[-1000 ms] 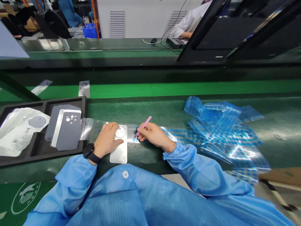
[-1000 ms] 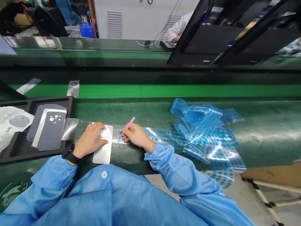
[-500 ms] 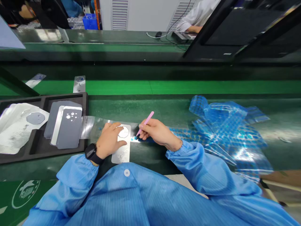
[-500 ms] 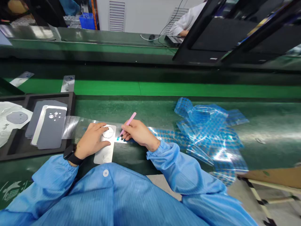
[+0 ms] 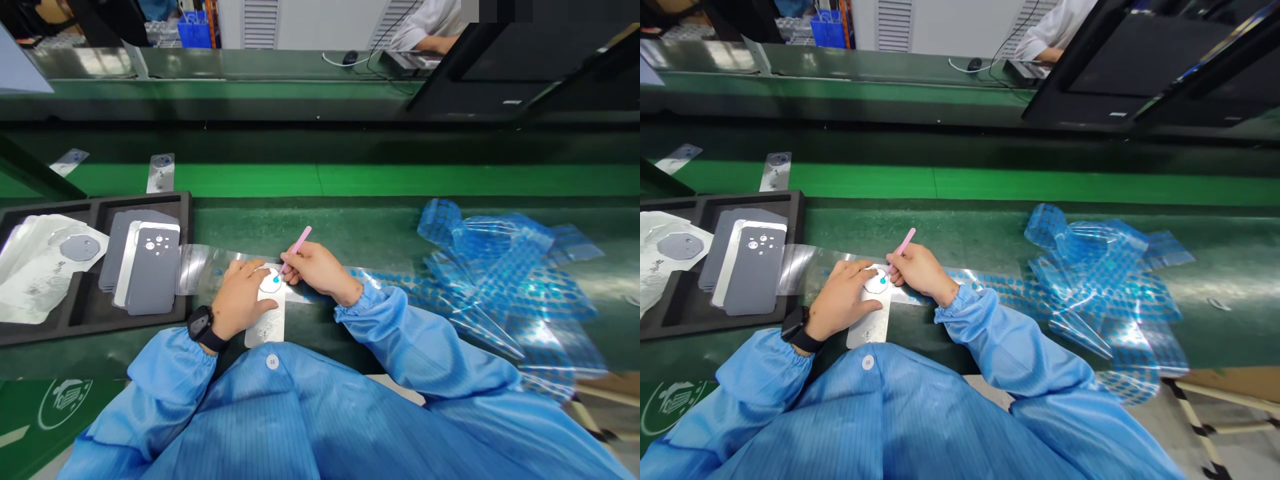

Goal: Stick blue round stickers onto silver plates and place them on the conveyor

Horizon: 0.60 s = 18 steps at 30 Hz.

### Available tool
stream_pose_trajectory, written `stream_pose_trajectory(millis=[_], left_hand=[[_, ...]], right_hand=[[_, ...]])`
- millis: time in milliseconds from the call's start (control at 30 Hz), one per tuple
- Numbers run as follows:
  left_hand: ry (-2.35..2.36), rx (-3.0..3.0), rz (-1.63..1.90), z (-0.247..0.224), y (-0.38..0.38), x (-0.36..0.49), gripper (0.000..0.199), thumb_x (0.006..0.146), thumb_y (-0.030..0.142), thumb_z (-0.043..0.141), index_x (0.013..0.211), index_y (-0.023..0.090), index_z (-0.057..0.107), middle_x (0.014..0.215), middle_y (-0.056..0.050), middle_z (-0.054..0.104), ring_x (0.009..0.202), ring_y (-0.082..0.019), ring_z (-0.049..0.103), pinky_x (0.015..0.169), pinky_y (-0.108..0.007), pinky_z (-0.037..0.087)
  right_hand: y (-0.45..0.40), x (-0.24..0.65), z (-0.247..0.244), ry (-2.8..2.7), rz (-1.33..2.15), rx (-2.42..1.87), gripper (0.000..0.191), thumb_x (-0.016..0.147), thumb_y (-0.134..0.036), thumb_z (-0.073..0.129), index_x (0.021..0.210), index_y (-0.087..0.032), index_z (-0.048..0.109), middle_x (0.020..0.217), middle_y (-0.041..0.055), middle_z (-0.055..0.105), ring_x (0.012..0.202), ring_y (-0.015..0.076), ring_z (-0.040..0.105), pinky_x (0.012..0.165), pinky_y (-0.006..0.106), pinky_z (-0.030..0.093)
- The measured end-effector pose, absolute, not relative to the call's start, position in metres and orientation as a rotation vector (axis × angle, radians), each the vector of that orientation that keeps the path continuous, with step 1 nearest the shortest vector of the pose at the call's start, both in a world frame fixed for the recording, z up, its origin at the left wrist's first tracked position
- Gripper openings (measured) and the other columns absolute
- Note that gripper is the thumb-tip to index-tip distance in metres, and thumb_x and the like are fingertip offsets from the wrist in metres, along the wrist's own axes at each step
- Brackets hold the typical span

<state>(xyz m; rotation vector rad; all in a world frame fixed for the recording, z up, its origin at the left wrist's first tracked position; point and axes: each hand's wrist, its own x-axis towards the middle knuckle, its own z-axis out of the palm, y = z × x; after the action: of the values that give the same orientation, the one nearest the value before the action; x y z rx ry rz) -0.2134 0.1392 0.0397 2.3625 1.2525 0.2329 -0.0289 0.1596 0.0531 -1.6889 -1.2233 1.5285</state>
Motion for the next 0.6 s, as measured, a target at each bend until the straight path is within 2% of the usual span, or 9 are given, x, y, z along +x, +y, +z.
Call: stream_pose_trajectory(millis=[600], left_hand=[[1.23,2.395,0.299,0.0359,0.1371,-0.2163,0.05,0.07,0.036,0.08,0.114,0.02,0.063,0.128,-0.01,0.057,0.113,-0.03,0.049,0.101,-0.049,0.041]], right_hand=[[0.1576,-0.0294,0.0506,-1.292,1.474,-1.687,0.024,0.091,-0.014,0.056,0.067,-0.014,0.059,0.052,0.0006,0.064,0.045,0.0089,0.061,0.046,0.017,0.052]])
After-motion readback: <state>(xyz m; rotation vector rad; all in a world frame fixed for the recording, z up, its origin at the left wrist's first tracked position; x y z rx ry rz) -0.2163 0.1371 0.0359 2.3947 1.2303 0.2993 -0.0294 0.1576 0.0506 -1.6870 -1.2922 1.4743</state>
